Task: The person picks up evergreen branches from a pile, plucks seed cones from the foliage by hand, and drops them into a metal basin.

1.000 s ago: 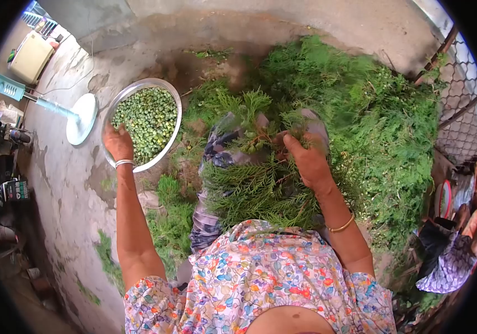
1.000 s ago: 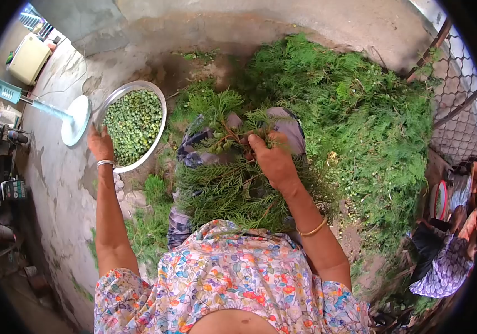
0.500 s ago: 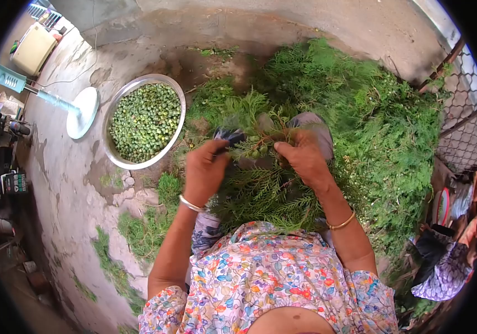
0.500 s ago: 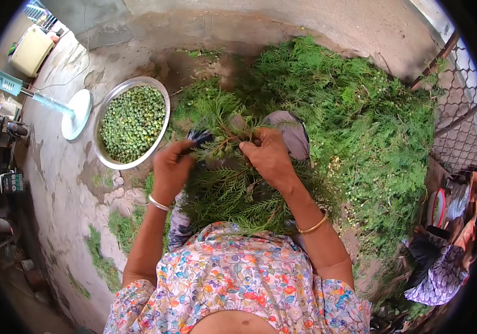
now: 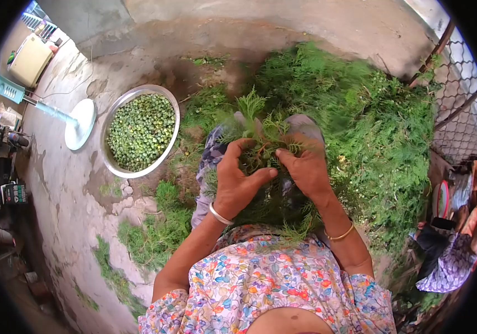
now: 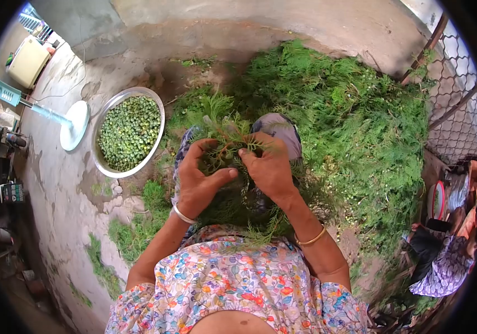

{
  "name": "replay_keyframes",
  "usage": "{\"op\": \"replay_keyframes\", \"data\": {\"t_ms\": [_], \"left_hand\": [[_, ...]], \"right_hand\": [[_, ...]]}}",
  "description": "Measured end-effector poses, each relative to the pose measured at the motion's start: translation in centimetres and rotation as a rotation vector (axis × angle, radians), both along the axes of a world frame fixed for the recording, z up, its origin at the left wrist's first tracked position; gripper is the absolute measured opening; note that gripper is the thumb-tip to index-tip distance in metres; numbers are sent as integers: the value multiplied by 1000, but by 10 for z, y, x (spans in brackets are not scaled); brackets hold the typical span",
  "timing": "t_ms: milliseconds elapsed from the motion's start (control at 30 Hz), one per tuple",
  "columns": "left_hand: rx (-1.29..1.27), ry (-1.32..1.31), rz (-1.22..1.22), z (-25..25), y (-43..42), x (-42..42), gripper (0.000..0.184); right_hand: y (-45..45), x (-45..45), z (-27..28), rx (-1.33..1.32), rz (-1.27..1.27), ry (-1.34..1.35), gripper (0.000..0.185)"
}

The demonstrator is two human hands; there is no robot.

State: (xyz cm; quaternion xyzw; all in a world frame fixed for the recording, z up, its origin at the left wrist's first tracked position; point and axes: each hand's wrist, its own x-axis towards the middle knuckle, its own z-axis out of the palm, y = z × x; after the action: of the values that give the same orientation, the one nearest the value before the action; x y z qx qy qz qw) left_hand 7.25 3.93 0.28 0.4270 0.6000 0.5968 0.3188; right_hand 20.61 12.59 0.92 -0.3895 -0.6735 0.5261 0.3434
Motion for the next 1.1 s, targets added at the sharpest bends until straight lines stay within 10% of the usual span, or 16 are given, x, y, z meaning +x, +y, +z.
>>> {"op": "replay_keyframes", "data": {"t_ms": [567, 1100], "left_hand": [[-116, 10, -105, 11, 5, 19, 20], [-613, -1463, -326, -1, -36, 4, 15]], "right_hand": [[-6, 16, -13, 40, 33, -27, 13], [-18, 5, -40, 381, 188, 93, 29]]}}
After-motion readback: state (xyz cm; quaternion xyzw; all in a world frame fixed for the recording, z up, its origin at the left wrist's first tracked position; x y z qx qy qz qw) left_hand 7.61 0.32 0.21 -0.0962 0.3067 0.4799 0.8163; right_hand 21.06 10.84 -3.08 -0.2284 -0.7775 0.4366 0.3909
